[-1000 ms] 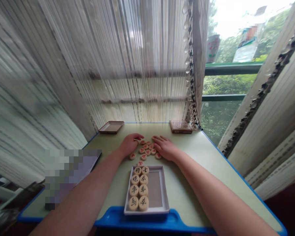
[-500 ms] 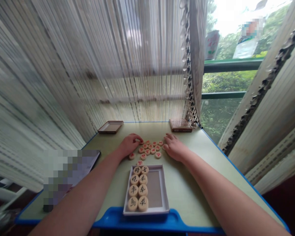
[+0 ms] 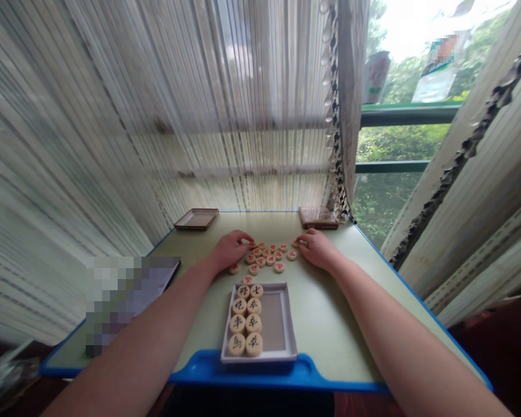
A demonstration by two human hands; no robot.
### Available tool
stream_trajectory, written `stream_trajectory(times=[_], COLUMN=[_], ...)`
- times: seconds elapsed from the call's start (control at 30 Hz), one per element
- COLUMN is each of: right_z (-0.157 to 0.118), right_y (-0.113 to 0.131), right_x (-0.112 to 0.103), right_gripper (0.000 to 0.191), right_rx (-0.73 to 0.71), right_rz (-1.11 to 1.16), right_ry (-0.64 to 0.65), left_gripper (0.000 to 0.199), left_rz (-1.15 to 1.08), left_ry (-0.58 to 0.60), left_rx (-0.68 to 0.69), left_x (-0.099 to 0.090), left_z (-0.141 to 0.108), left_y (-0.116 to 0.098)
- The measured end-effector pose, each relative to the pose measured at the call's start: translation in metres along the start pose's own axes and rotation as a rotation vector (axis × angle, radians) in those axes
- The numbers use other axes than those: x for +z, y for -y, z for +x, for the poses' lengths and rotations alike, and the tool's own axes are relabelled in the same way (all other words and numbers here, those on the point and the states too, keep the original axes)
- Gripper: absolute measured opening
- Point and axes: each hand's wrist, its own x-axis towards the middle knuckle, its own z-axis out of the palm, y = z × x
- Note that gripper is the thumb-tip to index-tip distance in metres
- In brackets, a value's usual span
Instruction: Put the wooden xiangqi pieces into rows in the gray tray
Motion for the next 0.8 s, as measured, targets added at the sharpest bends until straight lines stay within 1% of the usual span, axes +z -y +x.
stream_trajectory(times=[0.13, 0.2, 0.27, 0.43, 0.47, 0.53, 0.67, 0.73, 0.8], right_z=[-0.002, -0.002, -0.003, -0.003, -0.003, -0.002, -0.002, -0.002, -0.002], right_y=[0.007, 0.009, 0.009, 0.006, 0.006, 0.007, 0.013, 0.016, 0.018], right_x=[0.001, 0.003, 0.004, 0.004, 0.004, 0.003, 0.002, 0.002, 0.003], right_gripper=[0.031, 0.03, 0.028, 0.027, 0.027, 0.027, 0.027, 0.026, 0.026], right_rx=[-0.078, -0.105, -0.112, -0.114, -0.114, -0.116, -0.128, -0.131, -0.131], right_rz=[0.009, 0.011, 0.022, 0.052, 0.05, 0.043, 0.041, 0.034, 0.026], right_ry=[0.006, 0.018, 0.013, -0.021, -0.019, -0.006, 0.026, 0.038, 0.047], left_gripper=[0.019, 0.018, 0.017, 0.019, 0.02, 0.021, 0.024, 0.025, 0.025], left_rz=[-0.011, -0.02, -0.022, -0.058, -0.072, -0.092, -0.127, -0.151, -0.165], left_ry=[0.071, 0.102, 0.099, 0.03, 0.038, 0.089, 0.207, 0.219, 0.202], left_rx=[0.076, 0.087, 0.07, 0.009, 0.015, 0.026, -0.05, -0.07, -0.066], left_x=[-0.001, -0.001, -0.001, 0.0, 0.0, -0.001, -0.004, -0.004, -0.003], left_z=[-0.002, -0.002, -0.002, 0.0, 0.0, -0.001, -0.003, -0.004, -0.004], left_y=[-0.006, -0.006, -0.006, -0.003, -0.004, -0.006, -0.011, -0.013, -0.012])
